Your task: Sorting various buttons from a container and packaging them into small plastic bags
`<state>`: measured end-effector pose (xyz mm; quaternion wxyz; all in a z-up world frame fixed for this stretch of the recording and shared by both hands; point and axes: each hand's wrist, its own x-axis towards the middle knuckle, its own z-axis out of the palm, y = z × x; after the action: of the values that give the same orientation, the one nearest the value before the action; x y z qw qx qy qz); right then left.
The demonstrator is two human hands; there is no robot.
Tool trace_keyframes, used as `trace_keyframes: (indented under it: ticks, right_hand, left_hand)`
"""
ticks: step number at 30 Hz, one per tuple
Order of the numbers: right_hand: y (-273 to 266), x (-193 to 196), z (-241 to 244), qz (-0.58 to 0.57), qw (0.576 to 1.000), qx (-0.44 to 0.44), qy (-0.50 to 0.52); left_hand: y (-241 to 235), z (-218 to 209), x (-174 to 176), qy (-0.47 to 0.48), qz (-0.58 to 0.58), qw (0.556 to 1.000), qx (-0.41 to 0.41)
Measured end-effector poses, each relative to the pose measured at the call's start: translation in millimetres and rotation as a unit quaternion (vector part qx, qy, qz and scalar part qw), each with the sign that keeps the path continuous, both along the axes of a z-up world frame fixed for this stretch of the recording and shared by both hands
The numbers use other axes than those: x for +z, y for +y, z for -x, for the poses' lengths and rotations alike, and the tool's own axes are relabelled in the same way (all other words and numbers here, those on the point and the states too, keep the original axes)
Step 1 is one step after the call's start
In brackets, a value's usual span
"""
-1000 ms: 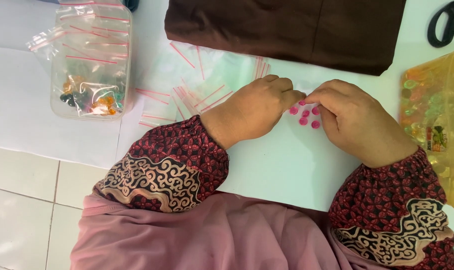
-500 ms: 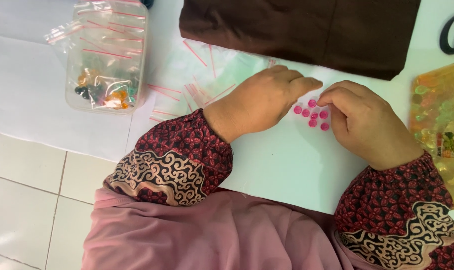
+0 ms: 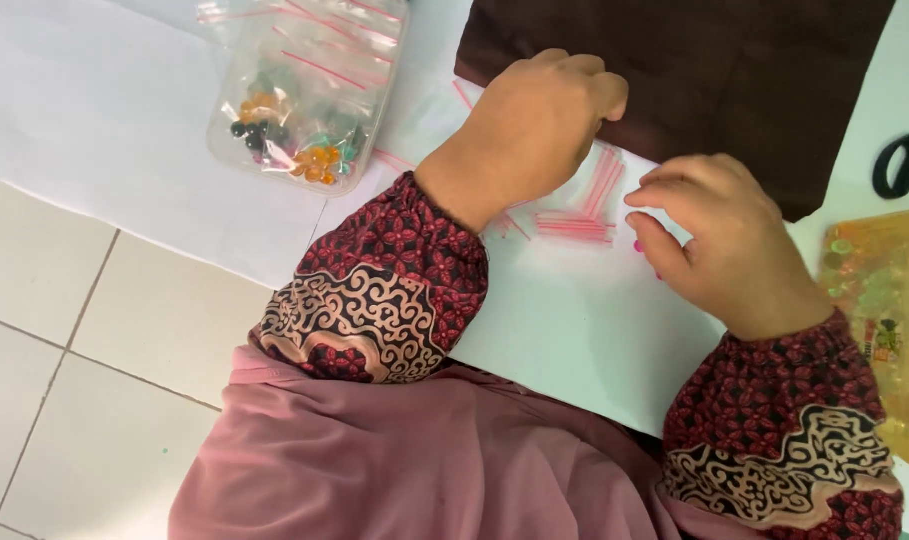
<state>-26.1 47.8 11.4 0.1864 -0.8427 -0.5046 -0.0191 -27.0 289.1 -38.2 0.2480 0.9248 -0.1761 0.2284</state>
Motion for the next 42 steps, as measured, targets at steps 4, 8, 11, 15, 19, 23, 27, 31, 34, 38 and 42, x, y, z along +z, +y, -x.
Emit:
trace_keyframes:
  ticks: [4, 8, 11, 15, 19, 23, 27, 31, 34, 38, 42]
  right_hand:
    - [29.0, 27.2, -16.1, 0.119, 0.992, 0.022, 0.020]
    - [43.7, 8.4, -23.3, 0.142, 0.989, 0.014, 0.038]
    - [45.5, -15.4, -27.3, 0.150, 0.987, 0.018, 0.061]
    - [43.6, -25.5, -27.4, 0.122, 0.991, 0.017, 0.057]
    - [41.8, -33.1, -31.6, 0.092, 0.995, 0.016, 0.028]
    - [38.1, -36.7, -38.2, -0.010, 0.999, 0.035, 0.036]
    - [33.7, -34.2, -40.7, -0.081, 0.994, -0.023, 0.072]
    - [29.6, -34.2, -43.4, -0.122, 0.988, -0.043, 0.088]
    - [31.4, -32.3, -42.7, -0.141, 0.983, -0.056, 0.103]
    - [32.6, -23.2, -37.3, -0.173, 0.964, -0.099, 0.176]
    - [29.6, -16.2, -38.8, -0.188, 0.947, -0.081, 0.249]
  left_hand:
    - [-8.4, -5.3, -19.3, 0.006, -0.090, 0.996, 0.010]
    - [-17.7, -4.8, -27.0, 0.053, -0.179, 0.981, 0.044]
    - [-22.5, -7.7, -28.6, 0.112, -0.168, 0.978, 0.041]
    - [-23.1, -11.2, -31.0, 0.111, -0.147, 0.982, 0.036]
    - [-19.2, -12.4, -30.5, 0.122, -0.133, 0.984, 0.017]
    - [-17.9, -13.8, -30.9, 0.076, -0.099, 0.992, 0.030]
    - [-12.6, -11.2, -27.1, 0.006, -0.054, 0.998, 0.037]
    - [-11.7, -7.1, -16.7, 0.010, -0.061, 0.997, 0.035]
    - [-9.0, -4.1, -11.6, -0.002, -0.046, 0.999, 0.016]
    - [-9.4, -5.4, -11.8, -0.009, -0.070, 0.997, 0.023]
    - [-5.2, -4.0, -3.3, -0.073, -0.042, 0.996, 0.028]
